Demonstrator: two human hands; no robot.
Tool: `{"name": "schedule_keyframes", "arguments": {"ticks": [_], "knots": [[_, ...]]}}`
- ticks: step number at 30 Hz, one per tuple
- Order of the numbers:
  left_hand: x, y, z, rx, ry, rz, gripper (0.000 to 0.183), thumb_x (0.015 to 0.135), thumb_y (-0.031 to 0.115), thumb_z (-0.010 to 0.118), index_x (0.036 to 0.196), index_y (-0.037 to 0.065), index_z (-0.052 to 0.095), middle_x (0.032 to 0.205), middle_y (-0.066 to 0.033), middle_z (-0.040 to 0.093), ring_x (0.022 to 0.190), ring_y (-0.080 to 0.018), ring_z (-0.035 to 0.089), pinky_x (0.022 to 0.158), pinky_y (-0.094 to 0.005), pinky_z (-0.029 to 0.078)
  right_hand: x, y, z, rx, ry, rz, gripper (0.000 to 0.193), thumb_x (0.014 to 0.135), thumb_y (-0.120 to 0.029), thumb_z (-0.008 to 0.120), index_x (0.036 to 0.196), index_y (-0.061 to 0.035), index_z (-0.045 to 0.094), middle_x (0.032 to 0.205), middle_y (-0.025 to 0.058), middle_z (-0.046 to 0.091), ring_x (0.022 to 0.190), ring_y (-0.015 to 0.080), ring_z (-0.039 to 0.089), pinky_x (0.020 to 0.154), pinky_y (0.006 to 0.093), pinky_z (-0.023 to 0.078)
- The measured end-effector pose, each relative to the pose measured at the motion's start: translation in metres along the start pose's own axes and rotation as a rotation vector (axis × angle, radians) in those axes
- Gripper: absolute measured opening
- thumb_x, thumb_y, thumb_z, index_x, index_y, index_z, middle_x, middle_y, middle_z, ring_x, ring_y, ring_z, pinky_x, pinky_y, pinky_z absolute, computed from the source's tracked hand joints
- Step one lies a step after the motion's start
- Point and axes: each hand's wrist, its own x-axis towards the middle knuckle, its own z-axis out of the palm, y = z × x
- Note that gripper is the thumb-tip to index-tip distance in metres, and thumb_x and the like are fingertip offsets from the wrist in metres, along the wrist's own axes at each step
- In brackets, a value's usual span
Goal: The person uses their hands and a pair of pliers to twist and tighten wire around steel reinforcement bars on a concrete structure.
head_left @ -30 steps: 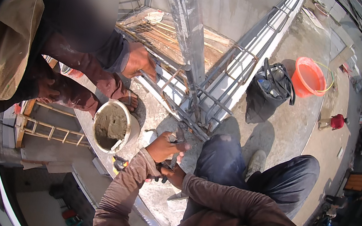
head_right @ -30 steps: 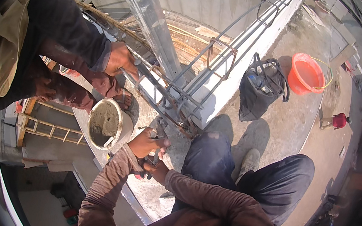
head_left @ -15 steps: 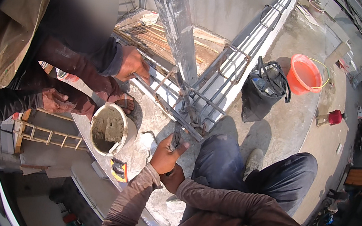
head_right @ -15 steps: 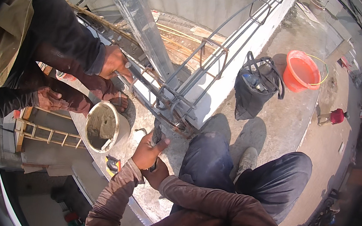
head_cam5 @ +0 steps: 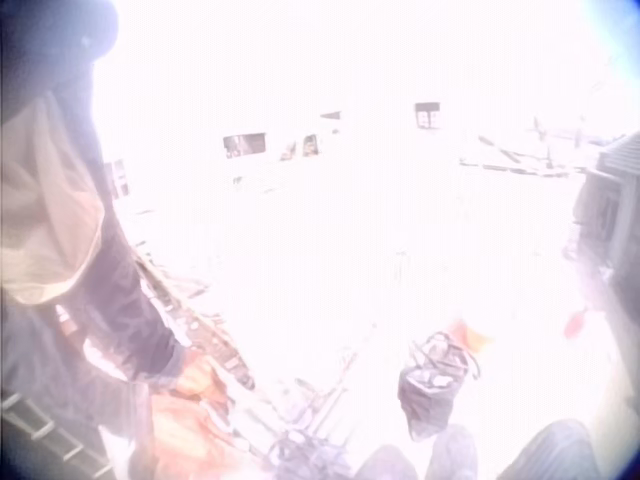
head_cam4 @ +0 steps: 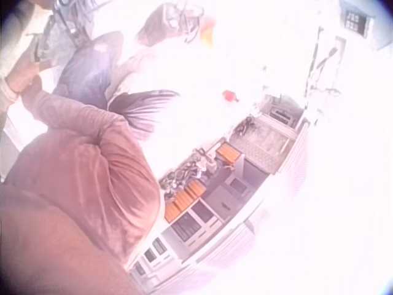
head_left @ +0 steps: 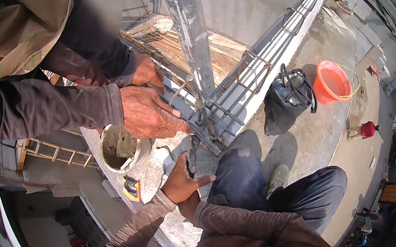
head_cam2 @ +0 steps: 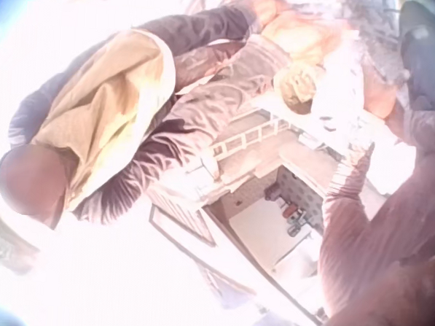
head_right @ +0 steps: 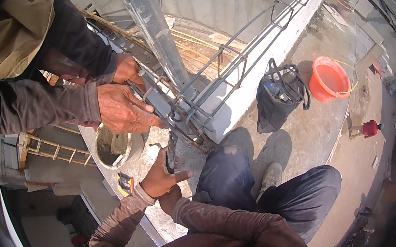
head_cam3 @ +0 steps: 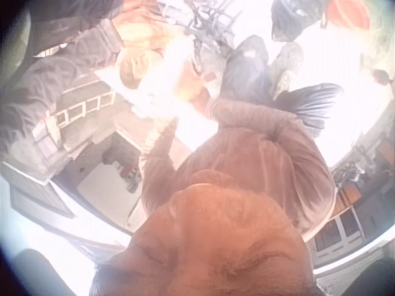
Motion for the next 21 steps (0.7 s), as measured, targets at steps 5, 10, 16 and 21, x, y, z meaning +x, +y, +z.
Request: {"name": "schedule_keyframes", "arguments": {"ticks": [5, 10, 16, 21], "knots": [[0.007, -0.006, 0.002, -0.553, -0.086, -0.253, 0.043, 0.099, 0.030, 0.061, 0.124, -0.005, 0.056, 0.105, -0.0158, 0.067, 0.098, -0.0263, 0.068, 0.088, -0.0342, 0.053, -0.005, 0.000, -0.017, -0.110, 0.063, 0.313, 0.061, 0.084, -0.026, 0.074, 0.130, 0.0040, 0.046, 0.112, 0.0206, 0.065, 0.104, 0.0307, 0.065, 0.088, 0.0383, 0.052], [-0.002, -0.042, -0.017, -1.071, -0.331, -0.303, 0.051, 0.101, 0.037, 0.056, 0.131, -0.004, 0.051, 0.109, -0.0166, 0.065, 0.099, -0.0273, 0.068, 0.087, -0.0419, 0.056, -0.019, -0.038, -0.048, -0.093, -0.075, 0.255, 0.034, 0.089, -0.020, 0.073, 0.111, -0.0019, 0.055, 0.083, 0.0059, 0.064, 0.068, 0.0104, 0.058, 0.064, 0.0290, 0.049], [-0.019, -0.020, 0.019, -1.363, 0.068, -0.281, 0.058, 0.100, 0.056, 0.046, 0.121, 0.003, 0.054, 0.103, -0.0105, 0.064, 0.099, -0.0258, 0.064, 0.090, -0.0408, 0.050, -0.016, -0.065, -0.108, -0.026, -0.337, 0.419, 0.030, 0.097, -0.026, 0.062, 0.112, -0.0010, 0.055, 0.083, 0.0049, 0.064, 0.068, 0.0121, 0.063, 0.059, 0.0292, 0.050], [-0.044, -0.003, 0.044, -1.542, -0.010, -0.102, 0.049, 0.103, 0.048, 0.043, 0.123, 0.005, 0.055, 0.115, -0.0102, 0.063, 0.112, -0.0249, 0.060, 0.099, -0.0443, 0.045, -0.012, -0.149, -0.177, -0.082, -0.521, 0.589, 0.026, 0.100, -0.027, 0.057, 0.109, -0.0023, 0.059, 0.081, 0.0027, 0.065, 0.065, 0.0107, 0.062, 0.056, 0.0255, 0.049]]}}
